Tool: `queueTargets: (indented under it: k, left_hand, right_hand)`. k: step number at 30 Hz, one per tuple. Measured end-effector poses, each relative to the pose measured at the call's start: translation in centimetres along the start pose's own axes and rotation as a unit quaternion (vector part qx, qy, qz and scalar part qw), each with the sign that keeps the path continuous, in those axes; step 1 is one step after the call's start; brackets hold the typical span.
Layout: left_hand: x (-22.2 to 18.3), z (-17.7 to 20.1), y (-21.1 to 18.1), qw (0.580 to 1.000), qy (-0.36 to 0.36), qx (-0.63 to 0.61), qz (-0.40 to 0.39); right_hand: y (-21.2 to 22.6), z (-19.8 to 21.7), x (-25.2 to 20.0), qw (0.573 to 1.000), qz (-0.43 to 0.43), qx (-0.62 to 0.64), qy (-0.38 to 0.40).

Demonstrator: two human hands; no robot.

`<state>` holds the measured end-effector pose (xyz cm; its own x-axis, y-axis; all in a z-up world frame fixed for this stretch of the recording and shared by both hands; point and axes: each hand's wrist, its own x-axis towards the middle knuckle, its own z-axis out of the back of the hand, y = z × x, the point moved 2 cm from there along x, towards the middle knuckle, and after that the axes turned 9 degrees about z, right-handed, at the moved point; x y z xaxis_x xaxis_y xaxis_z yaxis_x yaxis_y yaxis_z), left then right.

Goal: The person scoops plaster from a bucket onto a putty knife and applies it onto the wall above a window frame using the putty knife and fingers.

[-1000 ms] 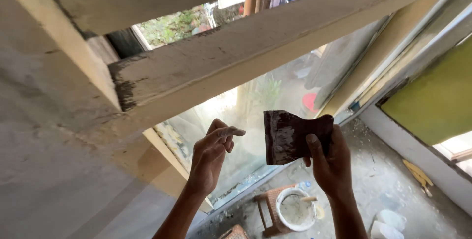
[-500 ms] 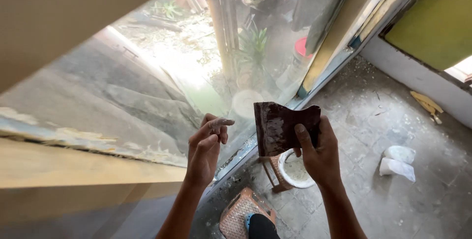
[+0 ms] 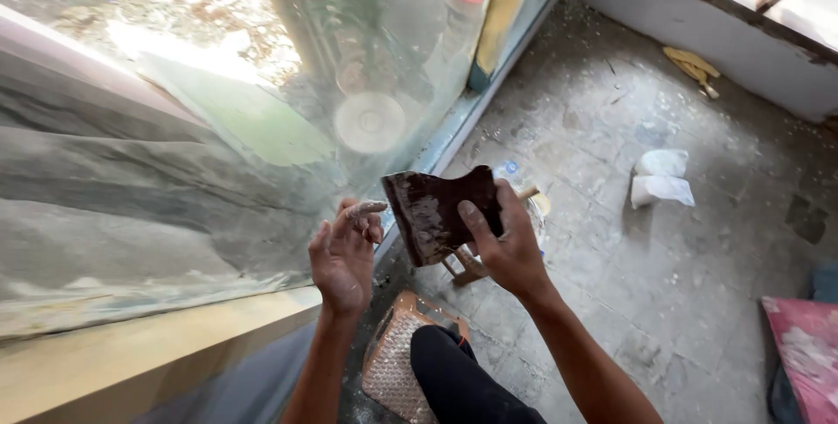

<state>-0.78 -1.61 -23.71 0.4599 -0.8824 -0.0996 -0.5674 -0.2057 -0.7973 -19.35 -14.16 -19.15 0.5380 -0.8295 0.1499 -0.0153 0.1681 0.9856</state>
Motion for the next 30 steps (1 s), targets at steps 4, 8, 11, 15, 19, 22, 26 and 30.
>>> queueTargets:
  k: [4,8,11,15,19,22,26,30]
  left_hand:
    - [-1.3,4.0,6.0,0.996,-0.069,-0.057,0.013]
    - [-5.5,7.6,9.0,0.997,-0.035,-0.025,-0.06]
    - [-9.1,9.5,11.6,0.995,-0.061,-0.034,-0.069]
    - [-14.1,9.4,13.5,0.993,-0.084,-0.013,-0.084]
    - [-18.0,6.5,14.0,0.993,-0.08,-0.005,-0.083]
    - [-20.2,4.5,15.0,0.993,-0.083,-0.041,-0.077]
    - [-23.2,0.5,15.8,0.993,-0.029,-0.029,-0.109]
    - [-25.6,-2.7,16.9,0.992,0.004,0.021,-0.126]
  right_hand:
    - [-5.3,-0.3,-2.7,1.0,0.015,-0.007,0.027]
    - [-9.6,0.3,-7.3,1.0,-0.019,-0.011,0.015]
    - [-12.1,1.2,-10.4,1.0,0.013,0.017,0.01]
    - [-13.6,2.9,-14.6,0.998,0.028,0.047,0.02]
    - [-11.2,5.6,-18.2,0.996,0.042,0.075,0.007]
    - [-9.8,8.0,-20.7,0.996,0.041,0.083,-0.011]
    - [-8.2,11.3,-25.0,0.995,0.038,0.088,-0.028]
    - [-7.5,14.1,-28.7,0.994,0.035,0.092,-0.049]
